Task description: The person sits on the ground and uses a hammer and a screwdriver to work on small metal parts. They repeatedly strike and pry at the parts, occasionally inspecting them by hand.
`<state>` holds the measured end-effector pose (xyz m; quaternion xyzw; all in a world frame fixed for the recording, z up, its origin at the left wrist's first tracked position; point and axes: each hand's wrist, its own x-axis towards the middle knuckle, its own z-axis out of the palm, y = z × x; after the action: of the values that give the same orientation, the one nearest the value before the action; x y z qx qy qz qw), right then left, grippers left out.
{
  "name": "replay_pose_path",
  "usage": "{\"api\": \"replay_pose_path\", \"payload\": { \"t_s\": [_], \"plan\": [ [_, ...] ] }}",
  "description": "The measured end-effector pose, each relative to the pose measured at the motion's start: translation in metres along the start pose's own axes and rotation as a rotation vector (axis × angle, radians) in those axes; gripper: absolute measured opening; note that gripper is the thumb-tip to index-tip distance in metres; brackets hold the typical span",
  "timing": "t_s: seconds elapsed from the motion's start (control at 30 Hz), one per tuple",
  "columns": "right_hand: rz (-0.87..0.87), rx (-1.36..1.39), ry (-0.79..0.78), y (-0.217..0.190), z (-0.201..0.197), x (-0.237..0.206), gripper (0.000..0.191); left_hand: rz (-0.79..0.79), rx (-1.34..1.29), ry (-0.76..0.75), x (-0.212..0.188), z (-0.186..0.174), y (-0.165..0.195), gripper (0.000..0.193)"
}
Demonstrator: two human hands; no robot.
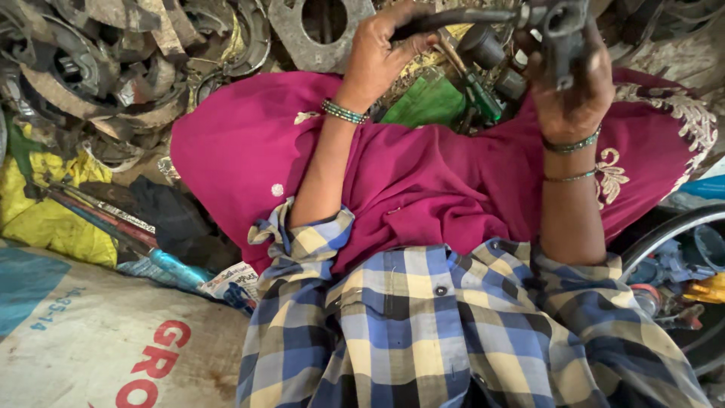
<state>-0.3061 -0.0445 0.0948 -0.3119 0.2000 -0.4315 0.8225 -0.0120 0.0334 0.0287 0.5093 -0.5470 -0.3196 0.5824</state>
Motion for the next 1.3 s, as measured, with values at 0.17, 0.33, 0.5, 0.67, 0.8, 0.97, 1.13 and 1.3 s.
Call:
{"api": "replay_pose_path", "payload": {
  "t_s": [0.17,0.33,0.5,0.67,0.8,0.97,1.13,1.3],
  "plan": [
    [0.001,-0.142,-0.074,-0.011,0.021,-0.006,0.085,-0.146,-0.057,-0.067,-0.003,0.006,0.001,0.027],
    [-0.046,-0.308,-0.148,-0.007,0.060,-0.009,0.093,-0.042,0.069,-0.061,-0.007,0.018,0.000,0.028],
    [-0.031,-0.330,-0.111,-0.007,0.070,-0.011,0.097,-0.056,0.074,-0.053,-0.008,0.019,-0.003,0.029],
    [-0.023,-0.344,-0.174,-0.006,0.066,-0.010,0.097,-0.098,0.069,-0.045,-0.008,0.017,-0.001,0.029],
    [-0.019,-0.313,-0.168,-0.010,0.058,-0.004,0.087,-0.020,0.275,0.072,-0.007,0.009,0.009,0.031],
    [0.148,-0.396,-0.008,-0.007,0.031,-0.006,0.061,0.335,0.703,0.211,0.000,-0.001,0.024,0.039],
    [0.493,-0.092,0.213,0.024,-0.007,-0.001,0.054,0.422,0.758,0.149,-0.006,-0.007,0.041,0.041],
    [0.443,-0.065,0.206,0.038,-0.011,-0.002,0.050,0.397,0.786,0.100,-0.007,-0.008,0.046,0.040]
  ]
}}
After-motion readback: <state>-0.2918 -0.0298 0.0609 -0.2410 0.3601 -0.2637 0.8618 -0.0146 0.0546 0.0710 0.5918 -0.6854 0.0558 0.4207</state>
